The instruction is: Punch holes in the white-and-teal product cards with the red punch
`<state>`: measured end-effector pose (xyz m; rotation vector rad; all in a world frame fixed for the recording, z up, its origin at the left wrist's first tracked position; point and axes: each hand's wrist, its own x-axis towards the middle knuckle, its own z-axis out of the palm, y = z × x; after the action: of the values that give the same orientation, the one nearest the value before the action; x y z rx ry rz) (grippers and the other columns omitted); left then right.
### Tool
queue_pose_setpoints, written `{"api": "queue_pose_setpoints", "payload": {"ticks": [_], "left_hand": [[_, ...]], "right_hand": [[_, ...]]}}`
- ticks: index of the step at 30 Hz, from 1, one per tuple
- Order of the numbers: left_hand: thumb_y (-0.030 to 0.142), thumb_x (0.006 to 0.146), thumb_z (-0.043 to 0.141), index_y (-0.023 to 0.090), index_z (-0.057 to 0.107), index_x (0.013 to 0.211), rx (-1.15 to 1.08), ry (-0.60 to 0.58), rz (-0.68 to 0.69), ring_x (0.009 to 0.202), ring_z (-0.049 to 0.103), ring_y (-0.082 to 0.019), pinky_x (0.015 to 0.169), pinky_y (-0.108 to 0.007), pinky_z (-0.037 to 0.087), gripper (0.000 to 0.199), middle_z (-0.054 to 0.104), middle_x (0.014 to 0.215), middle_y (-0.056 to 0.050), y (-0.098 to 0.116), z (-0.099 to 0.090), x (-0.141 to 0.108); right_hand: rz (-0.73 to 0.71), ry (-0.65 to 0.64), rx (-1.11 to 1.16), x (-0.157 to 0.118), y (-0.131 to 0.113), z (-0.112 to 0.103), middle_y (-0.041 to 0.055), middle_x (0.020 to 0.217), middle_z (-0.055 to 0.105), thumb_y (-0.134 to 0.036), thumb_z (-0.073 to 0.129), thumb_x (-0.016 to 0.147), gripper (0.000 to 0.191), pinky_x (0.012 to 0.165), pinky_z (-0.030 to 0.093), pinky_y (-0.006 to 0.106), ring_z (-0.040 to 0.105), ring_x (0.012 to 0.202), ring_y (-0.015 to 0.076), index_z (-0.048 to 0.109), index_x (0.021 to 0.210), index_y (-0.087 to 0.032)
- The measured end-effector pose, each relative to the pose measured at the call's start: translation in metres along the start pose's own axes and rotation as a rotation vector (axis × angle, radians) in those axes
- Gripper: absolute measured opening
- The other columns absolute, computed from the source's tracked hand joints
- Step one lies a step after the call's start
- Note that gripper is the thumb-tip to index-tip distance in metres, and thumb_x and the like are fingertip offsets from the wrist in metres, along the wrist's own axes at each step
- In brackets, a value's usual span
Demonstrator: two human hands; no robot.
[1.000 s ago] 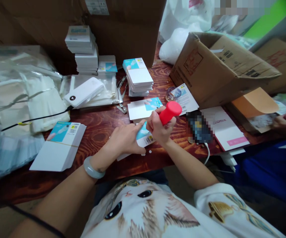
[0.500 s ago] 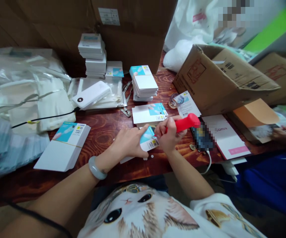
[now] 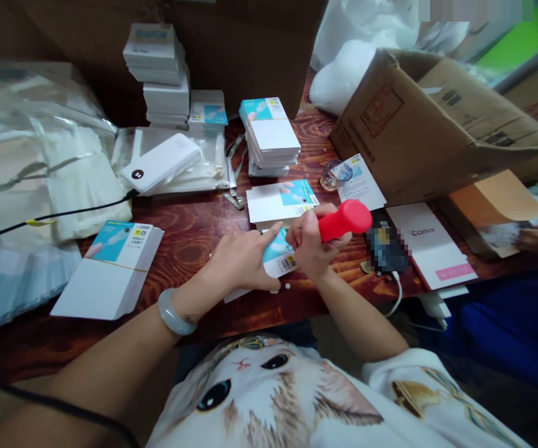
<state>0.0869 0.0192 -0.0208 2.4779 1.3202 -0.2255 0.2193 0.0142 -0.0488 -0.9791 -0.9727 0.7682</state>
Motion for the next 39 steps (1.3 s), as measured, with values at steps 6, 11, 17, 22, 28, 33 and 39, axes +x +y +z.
{"api": "queue_pose_setpoints", "payload": {"ticks": [6, 11, 17, 22, 28, 33, 39], "left_hand": [[0.065, 0.063, 0.072, 0.025, 0.023, 0.159, 0.003, 0.001, -0.011, 0.099, 0.067, -0.037, 0.081, -0.043, 0.048, 0.115, 0.069, 0.116, -0.013, 0.0, 0.002, 0.0], [0.064, 0.063, 0.071, 0.023, 0.032, 0.155, -0.007, 0.013, 0.004, 0.096, 0.068, -0.037, 0.079, -0.043, 0.049, 0.108, 0.071, 0.111, -0.012, 0.0, 0.0, -0.001], [0.062, 0.063, 0.071, 0.025, 0.046, 0.142, -0.024, 0.018, 0.029, 0.09, 0.069, -0.037, 0.072, -0.042, 0.05, 0.091, 0.071, 0.103, -0.01, -0.004, 0.0, 0.001], [0.063, 0.063, 0.071, 0.025, 0.026, 0.157, -0.03, -0.008, 0.011, 0.095, 0.068, -0.038, 0.075, -0.044, 0.051, 0.11, 0.069, 0.114, -0.013, -0.002, 0.0, 0.002], [0.047, 0.064, 0.074, 0.018, 0.026, 0.155, -0.303, 0.045, -0.005, 0.106, 0.062, -0.037, 0.085, -0.044, 0.047, 0.107, 0.063, 0.124, -0.017, -0.012, 0.005, -0.009], [0.056, 0.066, 0.07, 0.017, 0.052, 0.125, -1.46, 0.12, 0.026, 0.072, 0.053, -0.015, 0.068, -0.031, 0.042, 0.073, 0.058, 0.1, -0.008, -0.037, 0.011, -0.025], [0.063, 0.059, 0.071, 0.01, 0.06, 0.11, -2.349, -0.263, 0.143, 0.053, 0.031, -0.004, 0.047, -0.02, 0.023, 0.075, 0.051, 0.087, -0.003, -0.038, -0.009, -0.033]], "right_hand": [[-0.096, 0.011, 0.083, -0.001, -0.007, 0.001, -0.0083, 0.044, 0.036, -0.04, 0.06, 0.09, 0.038, 0.035, 0.032, 0.022, 0.035, 0.033, 0.0067, 0.042, 0.064, -0.021], [-0.043, 0.007, -0.014, 0.002, 0.005, 0.001, -0.0081, 0.045, 0.037, -0.051, 0.061, 0.088, 0.04, 0.036, 0.034, 0.022, 0.034, 0.035, 0.0069, 0.043, 0.066, -0.022], [0.021, -0.149, 0.041, 0.005, 0.027, 0.0, -0.0089, 0.045, 0.039, -0.041, 0.066, 0.086, 0.036, 0.036, 0.033, 0.021, 0.037, 0.035, 0.0063, 0.042, 0.067, -0.021], [0.034, -0.012, 0.247, 0.02, -0.013, 0.0, -0.0108, 0.042, 0.034, -0.029, 0.063, 0.08, 0.031, 0.029, 0.025, 0.019, 0.03, 0.029, 0.0054, 0.038, 0.063, -0.021], [-0.065, 0.256, 0.175, 0.054, -0.054, -0.042, -0.0098, 0.043, 0.032, -0.024, 0.055, 0.08, 0.027, 0.03, 0.021, 0.019, 0.026, 0.03, 0.0058, 0.035, 0.062, -0.021], [0.304, -0.055, -0.576, 0.051, -0.025, -0.106, -0.0059, 0.054, 0.049, -0.042, 0.074, 0.077, 0.032, 0.043, 0.033, 0.021, 0.042, 0.043, 0.0089, 0.051, 0.077, -0.02], [0.339, -0.317, -1.276, 0.037, 0.006, -0.132, 0.0149, 0.092, 0.068, -0.031, 0.05, 0.095, 0.029, 0.075, 0.047, 0.037, 0.064, 0.082, 0.0277, 0.058, 0.117, -0.013]]}}
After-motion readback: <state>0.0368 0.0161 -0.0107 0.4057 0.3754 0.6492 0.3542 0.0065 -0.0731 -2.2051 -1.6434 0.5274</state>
